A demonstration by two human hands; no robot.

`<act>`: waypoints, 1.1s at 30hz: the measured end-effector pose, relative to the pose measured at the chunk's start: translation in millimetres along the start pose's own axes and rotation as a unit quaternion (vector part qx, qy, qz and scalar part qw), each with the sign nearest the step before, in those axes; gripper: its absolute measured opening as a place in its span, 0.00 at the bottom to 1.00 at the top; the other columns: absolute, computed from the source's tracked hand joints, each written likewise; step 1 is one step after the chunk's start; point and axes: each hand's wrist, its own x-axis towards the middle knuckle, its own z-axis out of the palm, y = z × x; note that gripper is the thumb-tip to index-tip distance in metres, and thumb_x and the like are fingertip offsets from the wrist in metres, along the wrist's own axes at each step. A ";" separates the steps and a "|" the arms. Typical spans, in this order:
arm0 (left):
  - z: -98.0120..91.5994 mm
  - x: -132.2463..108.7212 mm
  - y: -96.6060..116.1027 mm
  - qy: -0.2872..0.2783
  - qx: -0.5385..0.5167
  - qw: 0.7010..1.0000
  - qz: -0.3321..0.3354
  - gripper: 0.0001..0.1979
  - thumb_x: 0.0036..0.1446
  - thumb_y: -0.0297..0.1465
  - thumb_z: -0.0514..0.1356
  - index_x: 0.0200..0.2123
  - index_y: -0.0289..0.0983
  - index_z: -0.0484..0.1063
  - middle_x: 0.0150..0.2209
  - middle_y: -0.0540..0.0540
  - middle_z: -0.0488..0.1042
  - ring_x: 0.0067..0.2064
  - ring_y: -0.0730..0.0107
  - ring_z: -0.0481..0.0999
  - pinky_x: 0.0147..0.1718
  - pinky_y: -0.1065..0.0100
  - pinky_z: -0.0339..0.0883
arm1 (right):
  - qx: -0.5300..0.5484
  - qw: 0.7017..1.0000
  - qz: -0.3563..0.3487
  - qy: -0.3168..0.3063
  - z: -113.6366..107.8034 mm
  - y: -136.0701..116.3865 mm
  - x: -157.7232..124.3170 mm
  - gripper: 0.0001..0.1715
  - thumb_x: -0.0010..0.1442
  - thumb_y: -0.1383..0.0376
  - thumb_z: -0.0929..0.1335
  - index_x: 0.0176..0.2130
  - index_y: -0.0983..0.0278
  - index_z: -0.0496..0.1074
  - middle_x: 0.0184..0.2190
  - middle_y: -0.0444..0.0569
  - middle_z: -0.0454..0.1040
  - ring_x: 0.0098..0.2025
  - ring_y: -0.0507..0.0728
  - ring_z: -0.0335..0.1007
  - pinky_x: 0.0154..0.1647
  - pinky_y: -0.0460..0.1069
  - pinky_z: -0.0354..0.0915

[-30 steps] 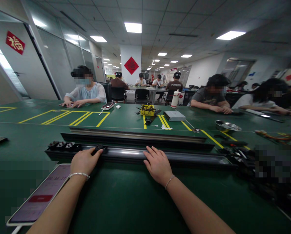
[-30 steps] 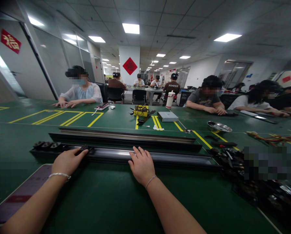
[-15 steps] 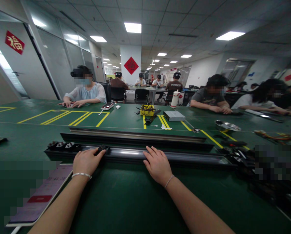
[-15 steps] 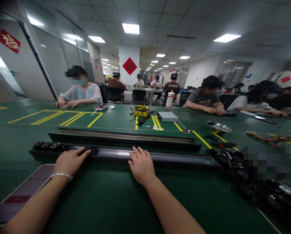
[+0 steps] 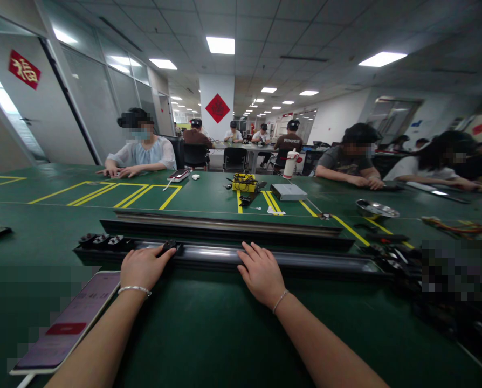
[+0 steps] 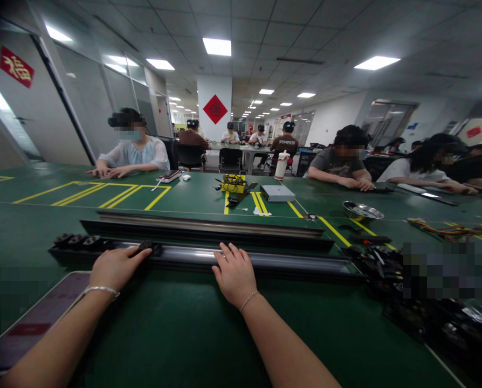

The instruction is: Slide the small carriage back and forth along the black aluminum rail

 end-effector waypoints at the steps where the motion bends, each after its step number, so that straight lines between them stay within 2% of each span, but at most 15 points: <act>1: -0.5 0.0 0.1 -0.002 0.000 1.000 -0.002 0.29 0.50 0.52 0.41 0.43 0.44 0.72 0.40 0.43 0.75 0.44 0.55 0.71 0.42 0.60 0.57 | -0.002 1.000 0.000 -0.001 -0.2 -0.2 0.0 0.22 0.60 0.57 0.56 0.52 0.57 0.62 0.57 0.46 0.58 0.57 0.58 0.50 0.53 0.55 0.48; 12: 2.6 0.7 -2.6 0.002 0.016 0.999 0.028 0.23 0.52 0.48 0.44 0.42 0.48 0.72 0.42 0.46 0.75 0.43 0.57 0.71 0.40 0.62 0.58 | 0.001 1.000 0.002 -0.004 -2.3 -1.1 0.3 0.22 0.60 0.58 0.56 0.52 0.57 0.62 0.57 0.46 0.57 0.57 0.58 0.50 0.53 0.55 0.48; 17: 4.1 1.0 -3.2 0.005 0.010 1.000 0.014 0.23 0.52 0.49 0.44 0.42 0.48 0.72 0.41 0.45 0.75 0.43 0.57 0.71 0.41 0.62 0.57 | 0.006 1.000 0.003 -0.002 -2.5 -1.6 0.5 0.22 0.60 0.58 0.56 0.52 0.57 0.63 0.57 0.46 0.58 0.57 0.58 0.50 0.53 0.55 0.48; 23: 0.5 -0.8 -2.7 -0.005 0.007 1.000 0.026 0.20 0.52 0.46 0.45 0.42 0.52 0.71 0.42 0.49 0.75 0.44 0.57 0.70 0.41 0.62 0.56 | 0.003 1.000 -0.002 0.000 -1.1 -1.1 0.2 0.21 0.60 0.57 0.56 0.52 0.57 0.62 0.57 0.45 0.58 0.57 0.58 0.50 0.53 0.55 0.48; 29: 3.0 2.4 -4.3 -0.009 0.022 0.999 0.029 0.22 0.53 0.47 0.43 0.42 0.51 0.71 0.42 0.46 0.75 0.43 0.56 0.70 0.40 0.61 0.56 | 0.001 1.000 0.001 0.000 -1.3 -1.3 0.3 0.21 0.60 0.58 0.56 0.52 0.57 0.62 0.56 0.45 0.58 0.57 0.58 0.50 0.53 0.54 0.48; 33: 3.7 1.6 -4.9 -0.016 0.003 0.999 0.030 0.20 0.54 0.45 0.44 0.42 0.54 0.70 0.44 0.49 0.73 0.45 0.56 0.69 0.41 0.60 0.56 | -0.003 1.000 0.002 -0.002 -1.7 -1.3 0.5 0.21 0.60 0.58 0.56 0.52 0.57 0.62 0.56 0.45 0.58 0.57 0.58 0.50 0.53 0.54 0.48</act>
